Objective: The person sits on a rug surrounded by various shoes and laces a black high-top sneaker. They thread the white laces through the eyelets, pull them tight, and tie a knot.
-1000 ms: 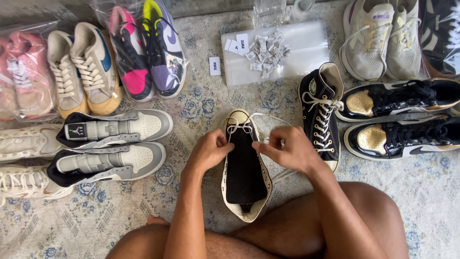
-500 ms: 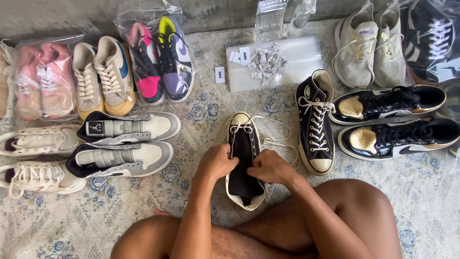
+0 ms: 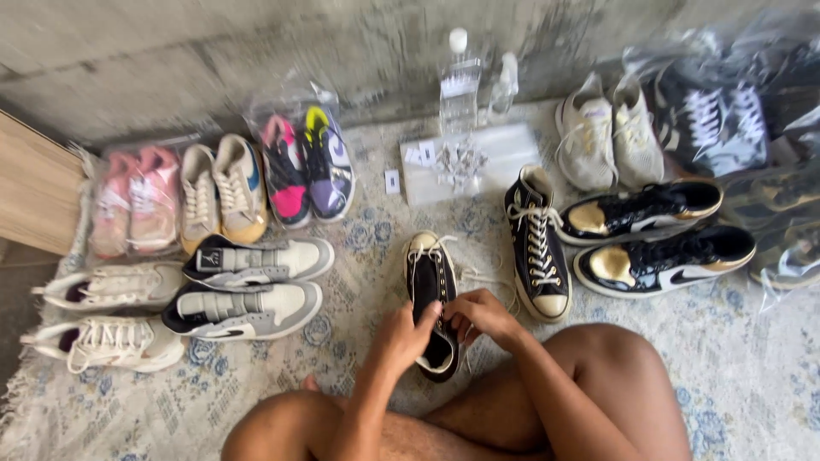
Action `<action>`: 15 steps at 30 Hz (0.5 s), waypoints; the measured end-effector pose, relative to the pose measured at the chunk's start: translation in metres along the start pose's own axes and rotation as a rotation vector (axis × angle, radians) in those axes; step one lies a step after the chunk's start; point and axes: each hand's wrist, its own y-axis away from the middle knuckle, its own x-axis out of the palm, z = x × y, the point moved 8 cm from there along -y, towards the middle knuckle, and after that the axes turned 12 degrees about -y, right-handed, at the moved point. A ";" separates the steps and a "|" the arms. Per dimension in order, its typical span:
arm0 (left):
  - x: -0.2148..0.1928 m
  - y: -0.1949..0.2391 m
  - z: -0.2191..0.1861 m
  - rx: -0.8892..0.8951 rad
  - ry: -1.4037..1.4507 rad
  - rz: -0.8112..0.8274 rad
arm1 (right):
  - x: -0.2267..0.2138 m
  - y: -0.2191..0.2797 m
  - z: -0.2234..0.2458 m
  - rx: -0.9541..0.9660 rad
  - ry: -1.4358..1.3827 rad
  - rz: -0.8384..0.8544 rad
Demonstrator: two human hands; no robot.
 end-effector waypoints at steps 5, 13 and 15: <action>0.043 -0.008 0.000 0.068 -0.136 -0.294 | 0.019 0.047 0.032 0.074 0.092 -0.022; 0.054 0.001 0.000 0.096 -0.125 -0.378 | 0.030 0.073 0.037 -0.013 0.099 -0.054; 0.047 0.012 -0.001 0.092 -0.100 -0.468 | 0.032 0.074 0.030 -0.011 0.012 -0.026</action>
